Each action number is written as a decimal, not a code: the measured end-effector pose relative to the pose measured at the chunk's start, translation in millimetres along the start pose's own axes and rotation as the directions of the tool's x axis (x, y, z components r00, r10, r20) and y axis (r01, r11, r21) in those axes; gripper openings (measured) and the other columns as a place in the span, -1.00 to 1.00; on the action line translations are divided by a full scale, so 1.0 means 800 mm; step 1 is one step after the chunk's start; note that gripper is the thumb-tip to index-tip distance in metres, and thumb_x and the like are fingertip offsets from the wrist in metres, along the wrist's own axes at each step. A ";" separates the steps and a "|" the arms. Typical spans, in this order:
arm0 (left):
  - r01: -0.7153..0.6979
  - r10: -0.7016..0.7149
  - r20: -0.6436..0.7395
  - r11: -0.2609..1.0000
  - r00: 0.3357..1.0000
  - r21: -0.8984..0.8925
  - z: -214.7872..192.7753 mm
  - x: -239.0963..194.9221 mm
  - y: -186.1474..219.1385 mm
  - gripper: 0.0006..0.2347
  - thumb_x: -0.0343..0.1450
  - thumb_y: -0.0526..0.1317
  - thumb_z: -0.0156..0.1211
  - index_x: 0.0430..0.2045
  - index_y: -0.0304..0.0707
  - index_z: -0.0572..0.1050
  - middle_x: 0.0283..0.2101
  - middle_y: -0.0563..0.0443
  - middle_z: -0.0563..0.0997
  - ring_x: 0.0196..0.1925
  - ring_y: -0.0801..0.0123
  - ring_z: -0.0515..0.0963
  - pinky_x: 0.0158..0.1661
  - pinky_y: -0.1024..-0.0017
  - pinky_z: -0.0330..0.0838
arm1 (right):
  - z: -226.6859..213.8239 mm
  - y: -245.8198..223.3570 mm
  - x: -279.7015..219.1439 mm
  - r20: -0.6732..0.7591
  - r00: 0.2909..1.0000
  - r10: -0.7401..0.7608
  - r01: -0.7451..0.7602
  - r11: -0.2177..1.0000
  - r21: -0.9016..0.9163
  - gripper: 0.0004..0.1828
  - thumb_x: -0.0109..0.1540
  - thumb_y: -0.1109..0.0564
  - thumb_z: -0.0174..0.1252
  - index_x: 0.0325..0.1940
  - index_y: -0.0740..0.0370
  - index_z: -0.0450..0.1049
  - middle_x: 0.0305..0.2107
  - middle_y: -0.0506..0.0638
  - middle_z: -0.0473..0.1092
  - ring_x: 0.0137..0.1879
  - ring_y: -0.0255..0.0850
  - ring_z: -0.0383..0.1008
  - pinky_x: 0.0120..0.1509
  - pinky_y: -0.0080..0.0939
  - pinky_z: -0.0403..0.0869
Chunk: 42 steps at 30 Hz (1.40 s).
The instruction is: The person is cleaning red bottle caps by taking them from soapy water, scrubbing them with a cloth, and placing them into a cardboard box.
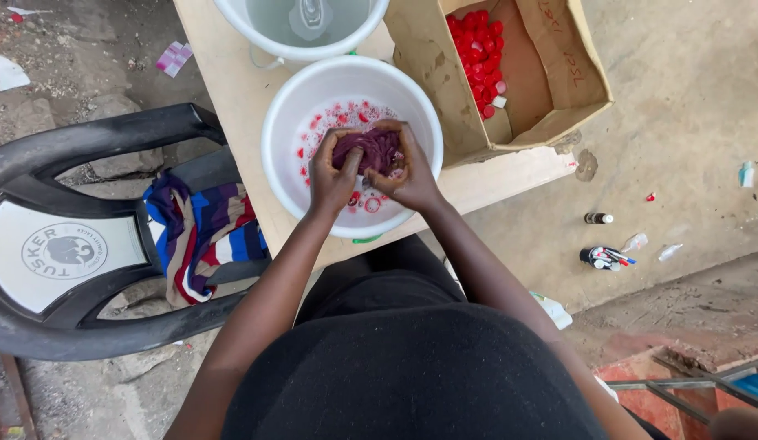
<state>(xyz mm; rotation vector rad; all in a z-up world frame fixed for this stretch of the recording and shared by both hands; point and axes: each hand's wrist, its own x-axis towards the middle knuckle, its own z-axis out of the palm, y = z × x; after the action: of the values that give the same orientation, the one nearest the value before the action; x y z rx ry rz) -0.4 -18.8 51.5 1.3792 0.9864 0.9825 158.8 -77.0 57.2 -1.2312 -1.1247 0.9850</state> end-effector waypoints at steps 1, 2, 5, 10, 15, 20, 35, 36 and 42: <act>0.001 -0.001 -0.003 1.000 1.000 0.001 0.000 0.005 -0.004 -0.82 0.43 -0.40 0.20 -0.13 -0.16 0.56 -0.16 -0.09 0.65 -0.04 0.22 0.64 0.03 0.21 0.50 | 0.002 -0.010 0.002 0.003 1.000 0.001 -0.001 1.000 0.002 -0.20 0.08 0.23 0.49 0.35 0.13 0.27 -0.05 0.12 0.41 0.04 -0.13 0.43 -0.08 -0.18 0.59; 0.007 -0.007 -0.008 1.000 1.000 -0.019 0.001 0.009 -0.010 -0.85 0.43 -0.39 0.21 -0.17 -0.17 0.57 -0.20 -0.08 0.65 -0.08 0.26 0.62 0.01 0.22 0.50 | 0.005 -0.018 0.004 -0.011 1.000 0.000 0.001 1.000 0.007 -0.28 0.08 0.29 0.42 0.29 0.15 0.32 -0.16 0.05 0.39 -0.06 -0.22 0.44 -0.11 -0.28 0.56; 0.035 -0.035 -0.023 0.999 0.999 -0.001 -0.001 0.004 -0.017 -0.88 0.42 -0.38 0.20 -0.24 -0.16 0.58 -0.27 -0.08 0.66 -0.14 0.30 0.61 -0.02 0.21 0.50 | 0.005 -0.011 0.001 -0.019 1.000 0.015 -0.015 1.000 0.019 -0.37 0.05 0.35 0.34 0.20 0.17 0.38 -0.25 -0.03 0.38 -0.15 -0.32 0.45 -0.14 -0.37 0.53; 0.086 -0.089 0.026 0.991 0.996 0.107 0.000 -0.001 -0.035 -0.86 0.35 -0.36 0.17 -0.29 -0.11 0.59 -0.35 0.01 0.64 -0.20 0.42 0.59 -0.08 0.33 0.49 | 0.004 0.000 -0.011 -0.066 0.997 0.029 -0.025 0.998 0.065 -0.46 0.02 0.41 0.24 0.09 0.24 0.46 -0.27 0.07 0.33 -0.12 -0.28 0.40 -0.12 -0.28 0.52; -0.049 0.046 0.238 0.999 0.970 0.003 -0.001 -0.002 -0.013 -0.74 0.23 -0.42 0.05 -0.23 -0.30 0.51 -0.26 -0.18 0.55 -0.10 0.20 0.51 0.00 0.17 0.43 | 0.006 0.004 -0.012 -0.084 0.984 -0.156 0.138 0.971 -0.193 -0.58 -0.05 0.37 0.20 -0.12 0.20 0.42 -0.35 0.11 0.25 -0.15 -0.14 0.39 -0.11 -0.12 0.42; -0.160 0.131 0.314 0.985 0.940 0.069 0.000 -0.004 -0.019 -0.70 0.17 -0.49 0.05 -0.24 -0.38 0.51 -0.27 -0.25 0.50 -0.13 0.01 0.52 -0.03 0.14 0.41 | 0.005 0.016 -0.015 -0.057 0.975 -0.213 0.192 0.948 -0.254 -0.65 -0.04 0.31 0.29 -0.24 0.16 0.37 -0.39 0.05 0.23 -0.26 -0.05 0.35 -0.15 -0.09 0.36; -0.103 0.059 0.283 0.984 0.957 0.143 0.001 -0.010 -0.005 -0.75 0.26 -0.51 0.03 -0.21 -0.43 0.48 -0.29 -0.27 0.48 -0.15 0.20 0.47 -0.09 0.17 0.44 | 0.003 0.002 -0.020 -0.067 0.982 -0.176 0.160 0.968 -0.193 -0.62 -0.04 0.31 0.20 -0.16 0.15 0.38 -0.37 0.12 0.30 -0.18 -0.04 0.42 -0.08 -0.01 0.41; -0.086 0.045 0.274 0.986 0.961 0.141 0.000 -0.009 -0.004 -0.76 0.27 -0.50 0.03 -0.21 -0.42 0.49 -0.31 -0.25 0.49 -0.17 0.25 0.46 -0.11 0.19 0.46 | 0.002 0.003 -0.019 -0.066 0.983 -0.174 0.158 0.968 -0.195 -0.62 -0.04 0.30 0.21 -0.15 0.15 0.38 -0.36 0.12 0.32 -0.18 -0.04 0.43 -0.07 -0.02 0.42; -0.057 0.019 0.258 0.989 0.966 0.138 -0.003 -0.007 -0.002 -0.76 0.27 -0.50 0.02 -0.21 -0.43 0.49 -0.35 -0.23 0.50 -0.21 0.28 0.48 -0.11 0.22 0.49 | 0.003 -0.003 -0.021 -0.080 0.987 -0.136 0.120 0.976 -0.182 -0.64 0.00 0.29 0.23 -0.13 0.19 0.41 -0.37 0.19 0.33 -0.15 -0.06 0.44 -0.09 -0.02 0.44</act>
<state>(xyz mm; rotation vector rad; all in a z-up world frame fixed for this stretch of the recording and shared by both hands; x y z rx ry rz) -4.7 -23.2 49.8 1.6061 0.8505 0.7482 153.1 -92.9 58.0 -1.3141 -1.2232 0.7361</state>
